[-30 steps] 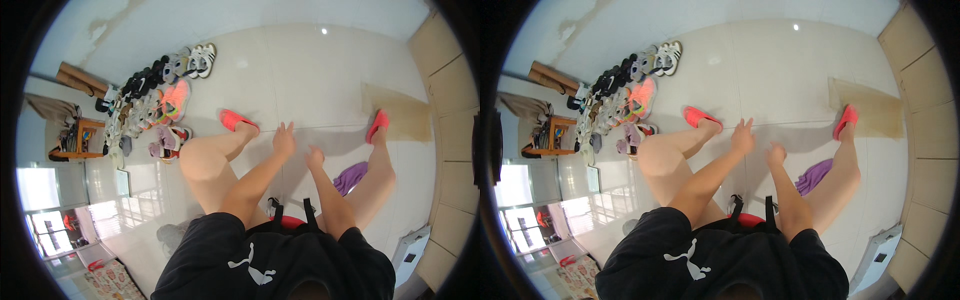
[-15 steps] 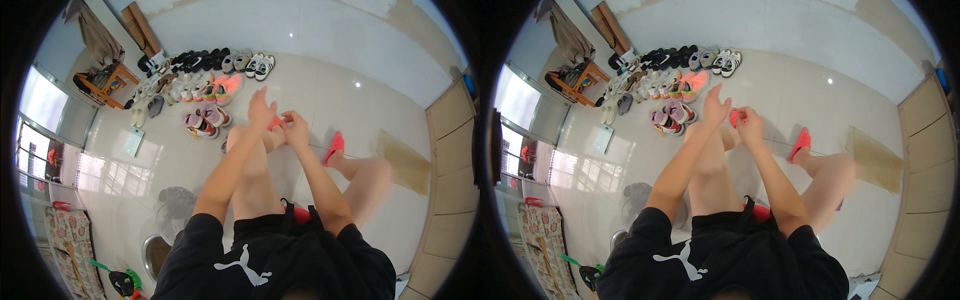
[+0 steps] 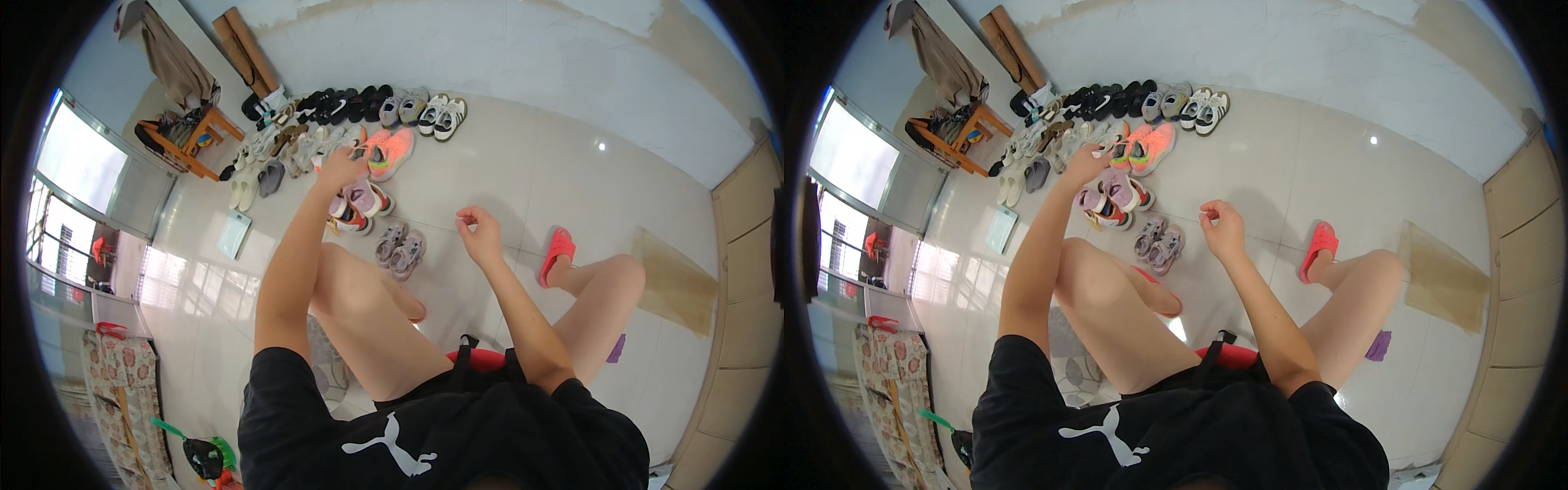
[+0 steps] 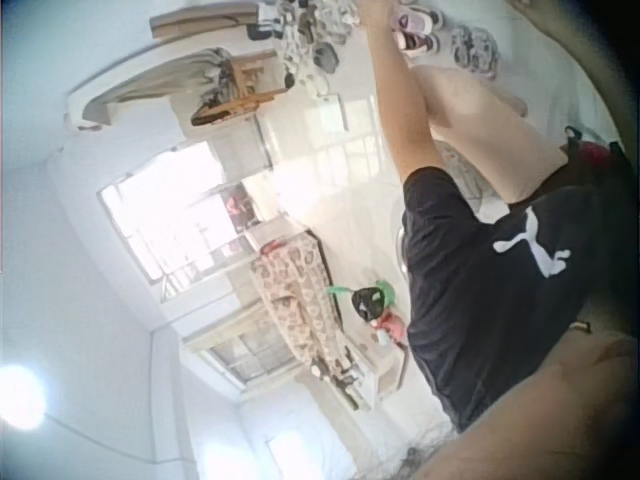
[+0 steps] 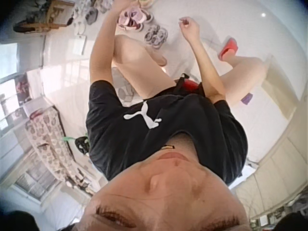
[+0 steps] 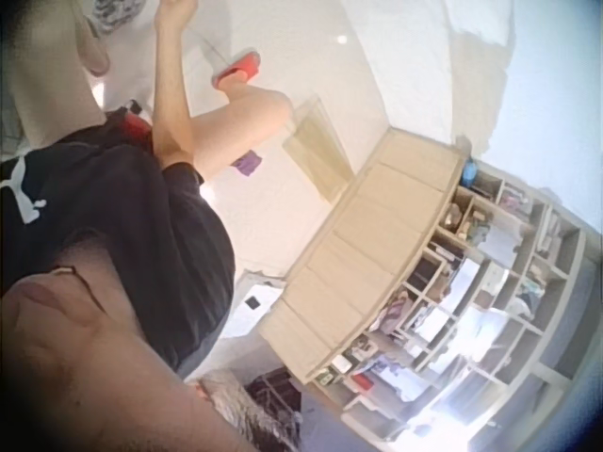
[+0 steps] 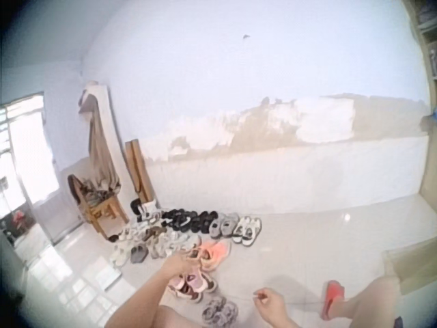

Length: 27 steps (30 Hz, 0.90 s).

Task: The person holds a metal basin containing soil, places it on the floor, and uses a purple cloth to wipe spilled soil from the tiled floor near a row of shoes.

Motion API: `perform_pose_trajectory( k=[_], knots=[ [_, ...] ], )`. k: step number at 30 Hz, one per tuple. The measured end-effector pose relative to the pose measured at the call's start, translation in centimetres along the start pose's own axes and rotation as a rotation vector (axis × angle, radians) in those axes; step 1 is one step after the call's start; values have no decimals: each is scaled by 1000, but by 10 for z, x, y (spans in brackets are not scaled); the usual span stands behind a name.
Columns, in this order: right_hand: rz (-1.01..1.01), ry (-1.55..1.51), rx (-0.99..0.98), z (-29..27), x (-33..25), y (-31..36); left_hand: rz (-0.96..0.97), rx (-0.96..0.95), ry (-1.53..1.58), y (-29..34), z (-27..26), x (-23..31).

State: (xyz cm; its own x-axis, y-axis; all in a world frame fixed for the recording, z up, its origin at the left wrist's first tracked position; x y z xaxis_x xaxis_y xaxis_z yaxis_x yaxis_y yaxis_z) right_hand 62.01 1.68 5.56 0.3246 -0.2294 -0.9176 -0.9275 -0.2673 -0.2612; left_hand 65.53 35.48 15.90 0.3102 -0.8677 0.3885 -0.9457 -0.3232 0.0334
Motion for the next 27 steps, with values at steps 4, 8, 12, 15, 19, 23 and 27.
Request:
perform_pose_trajectory(
  k=[4, 8, 12, 15, 19, 23, 27],
  knots=[
    [-37, 48, -33, 28, 22, 1, -66, -147, 12, -17, 23, -43],
    [69, 120, -173, 69, 43, -1, -338, -232, -28, -25, 59, -104],
    [79, 186, -305, 127, 65, -16, -194, -218, -196, -40, 106, -179],
    [-27, 223, -375, 172, 73, -40, -301, -363, -180, -46, 129, -207],
    [47, 307, -543, 239, 91, -71, -535, -281, -34, -56, 139, -255],
    [114, 427, -640, 297, 87, -102, -534, -325, -87, -66, 155, -295],
    [53, 538, -686, 339, 128, -121, -602, -344, -101, -84, 184, -298]
  ],
)
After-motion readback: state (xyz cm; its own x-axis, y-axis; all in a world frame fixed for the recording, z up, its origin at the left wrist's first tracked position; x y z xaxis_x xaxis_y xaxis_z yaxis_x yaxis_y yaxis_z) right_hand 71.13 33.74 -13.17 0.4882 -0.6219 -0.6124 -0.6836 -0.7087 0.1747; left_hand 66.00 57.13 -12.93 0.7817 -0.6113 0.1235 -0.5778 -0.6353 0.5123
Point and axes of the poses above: each hand's wrist, its own y-axis away from the middle knuckle, its own z-axis out of the palm, x = y × z, the point moved 4 cm from there along -y, towards the middle knuckle, and after that the axes turned 5 degrees about -x, right-handed, at the moved point
